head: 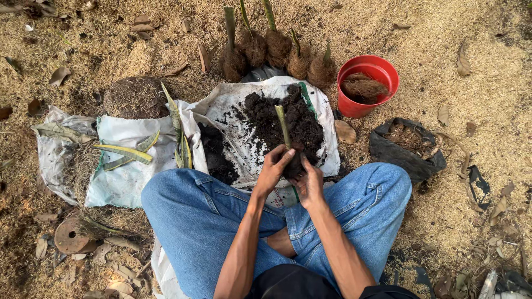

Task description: The person sits on the ground and packs dark soil around coconut sprouts by hand. They repeatedly scoop soil from a white sack and press it around the base of each sprout to form a compact root ball, then place the finished units aside.

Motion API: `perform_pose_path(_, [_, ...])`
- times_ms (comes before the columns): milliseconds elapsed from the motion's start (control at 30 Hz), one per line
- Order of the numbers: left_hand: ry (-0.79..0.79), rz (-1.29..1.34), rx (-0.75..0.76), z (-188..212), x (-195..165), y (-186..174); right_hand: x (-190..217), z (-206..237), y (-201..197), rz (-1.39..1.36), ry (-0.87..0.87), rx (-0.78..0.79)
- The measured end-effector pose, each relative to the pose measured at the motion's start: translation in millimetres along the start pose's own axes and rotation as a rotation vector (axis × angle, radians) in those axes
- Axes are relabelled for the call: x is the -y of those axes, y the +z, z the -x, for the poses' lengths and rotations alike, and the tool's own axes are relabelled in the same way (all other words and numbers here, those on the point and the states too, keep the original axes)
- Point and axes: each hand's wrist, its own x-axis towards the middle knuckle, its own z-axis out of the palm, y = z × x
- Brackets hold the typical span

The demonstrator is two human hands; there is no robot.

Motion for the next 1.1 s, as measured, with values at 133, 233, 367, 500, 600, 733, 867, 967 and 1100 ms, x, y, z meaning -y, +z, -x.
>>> perform_pose_path(133, [-0.097,0.050,-0.169,-3.1,0.8,1.3,-1.8,8.9,8.1,0.139,0.010,0.133])
perform_pose_path(233, [-0.149,0.385,-0.323,-10.0,4.9,-4.5,2.0,11.6,12.7,0.171,0.027,0.185])
perform_pose_path(367, [-0.135,0.715,-0.384,-13.1,17.1,-15.3,-3.3,13.6,15.0,0.323,-0.241,0.198])
perform_pose_path(500, [-0.065,0.843,-0.405,-11.7,28.4,-9.2,-18.5,14.6,19.4,0.418,-0.511,0.055])
perform_pose_path(600, [-0.075,0.848,-0.413,-11.3,26.5,-7.7,-21.2,17.0,20.8,0.422,-0.586,0.025])
perform_pose_path(733, [-0.043,0.885,-0.436,-10.8,17.5,-11.3,-16.7,21.8,18.9,0.451,-0.594,0.205])
perform_pose_path(867, [-0.039,0.870,-0.439,-10.8,14.7,-11.1,-20.8,21.3,21.9,0.598,-0.789,0.130])
perform_pose_path(967, [-0.054,0.908,-0.451,-10.9,17.5,-8.4,-22.2,20.3,20.2,0.594,-0.774,0.156])
perform_pose_path(1100, [0.008,0.774,-0.442,-11.5,24.4,-5.2,-21.5,17.7,18.0,0.470,-0.662,0.069])
